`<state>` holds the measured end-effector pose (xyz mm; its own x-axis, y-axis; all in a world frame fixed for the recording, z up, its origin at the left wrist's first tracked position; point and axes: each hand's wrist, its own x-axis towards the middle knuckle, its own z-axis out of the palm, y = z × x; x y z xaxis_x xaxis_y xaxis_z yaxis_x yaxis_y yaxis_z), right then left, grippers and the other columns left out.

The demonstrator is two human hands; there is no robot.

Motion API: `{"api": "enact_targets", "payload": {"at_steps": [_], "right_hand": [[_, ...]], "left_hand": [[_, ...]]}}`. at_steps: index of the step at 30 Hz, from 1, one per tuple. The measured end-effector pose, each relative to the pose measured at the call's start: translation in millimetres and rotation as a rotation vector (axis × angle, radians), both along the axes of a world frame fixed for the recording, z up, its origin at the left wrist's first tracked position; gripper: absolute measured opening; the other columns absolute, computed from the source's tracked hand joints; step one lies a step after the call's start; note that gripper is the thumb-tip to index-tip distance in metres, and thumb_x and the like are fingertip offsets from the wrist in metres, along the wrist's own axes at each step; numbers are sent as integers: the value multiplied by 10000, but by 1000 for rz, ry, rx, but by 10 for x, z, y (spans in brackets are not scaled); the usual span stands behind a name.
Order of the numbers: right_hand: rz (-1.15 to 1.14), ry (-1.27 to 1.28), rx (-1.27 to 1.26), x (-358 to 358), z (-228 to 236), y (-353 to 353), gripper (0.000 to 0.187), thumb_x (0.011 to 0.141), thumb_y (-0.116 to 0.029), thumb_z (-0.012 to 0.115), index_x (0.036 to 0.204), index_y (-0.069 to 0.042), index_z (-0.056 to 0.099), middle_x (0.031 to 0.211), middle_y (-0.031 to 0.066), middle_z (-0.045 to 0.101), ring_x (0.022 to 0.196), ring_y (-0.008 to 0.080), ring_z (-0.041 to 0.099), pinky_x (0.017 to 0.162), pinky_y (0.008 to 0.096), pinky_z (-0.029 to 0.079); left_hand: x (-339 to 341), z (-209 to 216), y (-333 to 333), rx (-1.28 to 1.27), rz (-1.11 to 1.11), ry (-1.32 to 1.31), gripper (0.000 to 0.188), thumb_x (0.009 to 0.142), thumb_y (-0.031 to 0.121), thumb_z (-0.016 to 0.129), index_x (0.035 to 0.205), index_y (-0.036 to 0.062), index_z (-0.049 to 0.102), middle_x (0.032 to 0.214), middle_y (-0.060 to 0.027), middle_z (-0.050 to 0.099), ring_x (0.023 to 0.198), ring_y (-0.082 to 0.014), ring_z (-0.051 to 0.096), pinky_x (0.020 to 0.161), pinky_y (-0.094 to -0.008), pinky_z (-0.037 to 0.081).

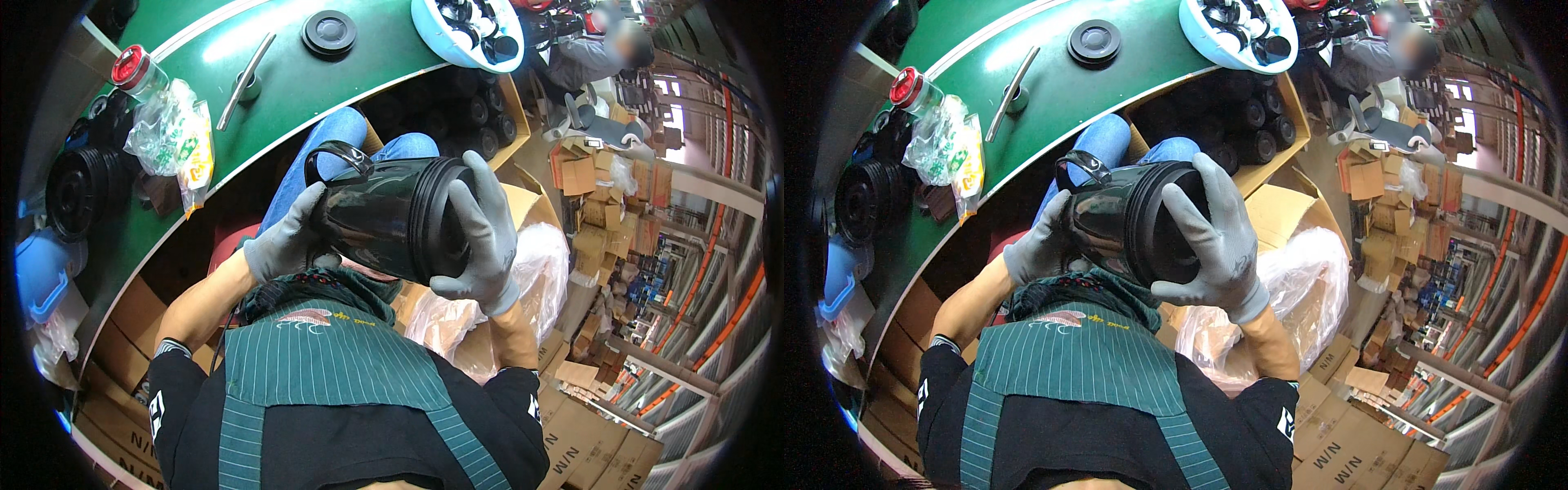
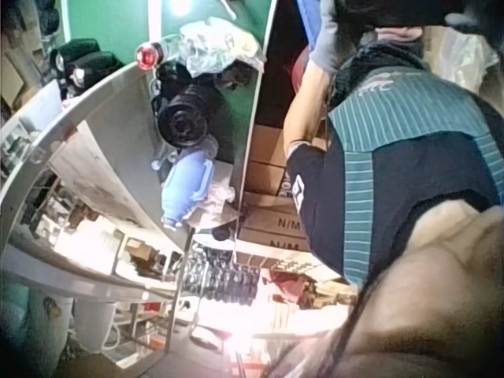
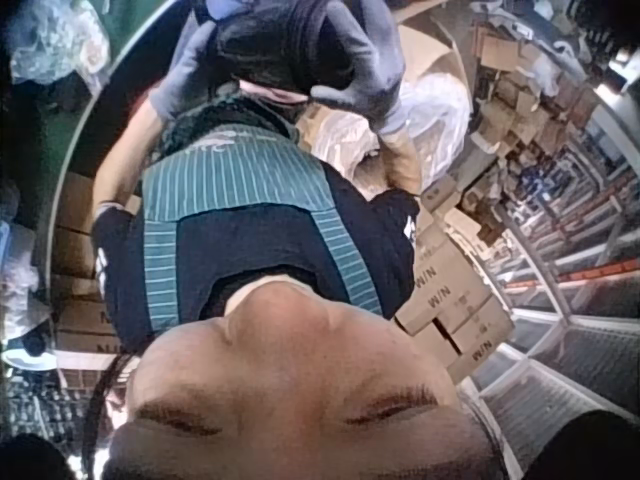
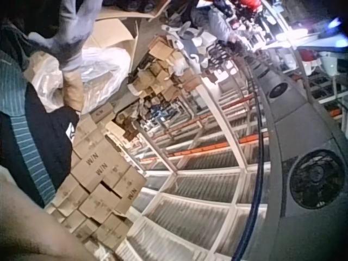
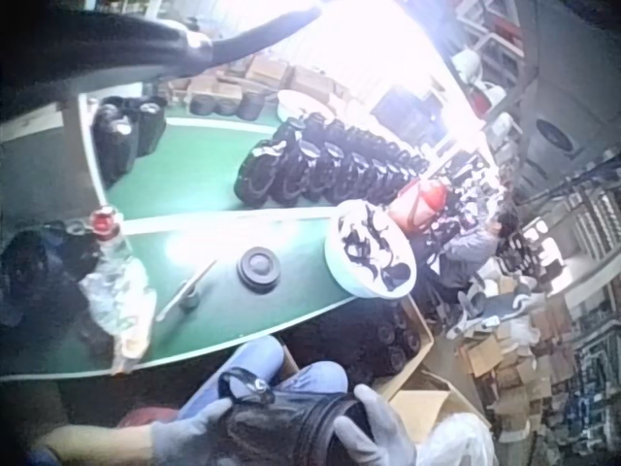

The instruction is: The person assembles black ceramic jars by inserting a metal rod into the base and securing a lid. They handle each jar one at a time, rotate it to inspect the fit, and place the completed unit on the table.

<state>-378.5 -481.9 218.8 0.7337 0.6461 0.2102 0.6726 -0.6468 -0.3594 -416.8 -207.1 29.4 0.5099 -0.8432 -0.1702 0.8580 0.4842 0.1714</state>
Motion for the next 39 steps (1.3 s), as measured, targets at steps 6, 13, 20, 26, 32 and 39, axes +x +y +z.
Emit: {"api": "enact_targets", "payload": {"at_steps": [6,13,20,26,32,39], "right_hand": [[74,11,3,-11,75,82,1128,552,-579,988,1535,-165,621,1654,350,365,1453,576,477,1186,594,450],[31,19,85,-40,-61,-21,1132,638,-644,950,1594,-185,552,1673,358,348,1483,580,450,1189,603,445],[31,-30,136,-101,-88,24,1182,538,-625,987,1563,-204,574,1650,368,381,1467,590,469,1184,627,448],[6,-49,108,-148,-35,-24,1158,580,-627,979,1568,-179,572,1653,365,373,1480,580,457,1201,615,432],[-254,80,326,-191,-106,-6,1100,922,-831,638,1591,33,516,1607,378,455,1463,516,523,1202,533,435],[-292,-2,286,-184,-141,-39,1083,936,-793,658,1613,34,486,1636,368,429,1474,512,513,1204,535,433]], "left_hand": [[44,219,-102,237,29,106,814,1030,796,441,1602,226,546,1438,-52,714,1053,-120,707,676,-249,505],[-37,-22,-90,171,104,66,801,1050,760,476,1595,176,536,1540,-82,634,1342,-218,624,1034,-426,561],[-92,102,-83,101,165,-55,956,991,829,530,1656,149,439,1635,-102,539,1473,-284,556,1214,-494,464],[-39,39,-178,4,192,-64,929,1001,775,587,1657,135,436,1664,-106,508,1484,-278,538,1256,-471,417],[-37,64,-271,110,384,-153,912,1012,703,642,1643,77,438,1648,-128,520,1517,-266,490,1318,-454,316],[38,78,-272,109,453,-139,873,1004,590,738,1611,29,456,1575,-132,585,1430,-257,579,1252,-440,430]]}}
